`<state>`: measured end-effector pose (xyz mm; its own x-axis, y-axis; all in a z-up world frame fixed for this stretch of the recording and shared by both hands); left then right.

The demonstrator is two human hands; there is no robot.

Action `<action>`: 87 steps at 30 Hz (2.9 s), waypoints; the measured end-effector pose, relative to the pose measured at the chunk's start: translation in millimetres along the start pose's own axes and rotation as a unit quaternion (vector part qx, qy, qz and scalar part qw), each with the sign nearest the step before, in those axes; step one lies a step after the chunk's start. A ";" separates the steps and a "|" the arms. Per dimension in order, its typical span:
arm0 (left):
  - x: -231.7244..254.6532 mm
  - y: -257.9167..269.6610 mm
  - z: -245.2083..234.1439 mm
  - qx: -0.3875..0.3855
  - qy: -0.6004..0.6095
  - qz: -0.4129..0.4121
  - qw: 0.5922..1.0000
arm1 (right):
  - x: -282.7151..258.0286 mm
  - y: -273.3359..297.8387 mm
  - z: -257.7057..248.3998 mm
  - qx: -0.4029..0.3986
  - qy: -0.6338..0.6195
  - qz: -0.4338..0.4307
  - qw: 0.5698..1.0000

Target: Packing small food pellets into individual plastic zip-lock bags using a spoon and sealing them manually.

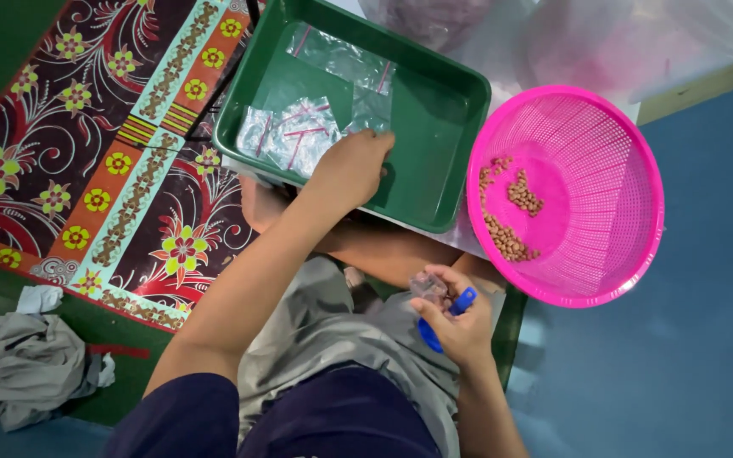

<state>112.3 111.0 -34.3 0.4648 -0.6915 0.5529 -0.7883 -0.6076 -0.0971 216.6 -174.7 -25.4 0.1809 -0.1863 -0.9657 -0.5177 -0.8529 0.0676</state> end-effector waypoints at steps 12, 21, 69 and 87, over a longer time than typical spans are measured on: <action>-12.0 -7.6 13.4 0.055 -0.049 0.056 0.996 | -3.0 -3.1 7.9 0.033 -0.013 0.042 0.999; 98.9 90.0 -51.3 -0.022 0.258 0.207 0.943 | -12.0 -3.7 13.4 0.066 0.068 -0.011 0.995; -168.0 -83.7 -198.9 0.311 -0.305 -0.157 0.886 | -11.5 -1.6 13.7 -0.030 0.015 0.060 0.998; 40.9 90.0 -104.7 0.109 0.167 0.085 0.976 | -16.6 -6.0 19.8 -0.107 -0.046 0.086 0.989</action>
<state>18.2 69.0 66.2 0.1481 -0.6456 0.7492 -0.7216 -0.5885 -0.3645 200.1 -156.8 -14.8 0.0240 -0.3014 -0.9532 -0.3430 -0.8981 0.2754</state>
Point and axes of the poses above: each hand's wrist, its own y-axis away from the middle knuckle, its own z-axis out of the palm, x = y × z, the point moved 1 cm from there along -y, towards the middle knuckle, and after that the axes turned 2 degrees about y, right-handed, at the moved point
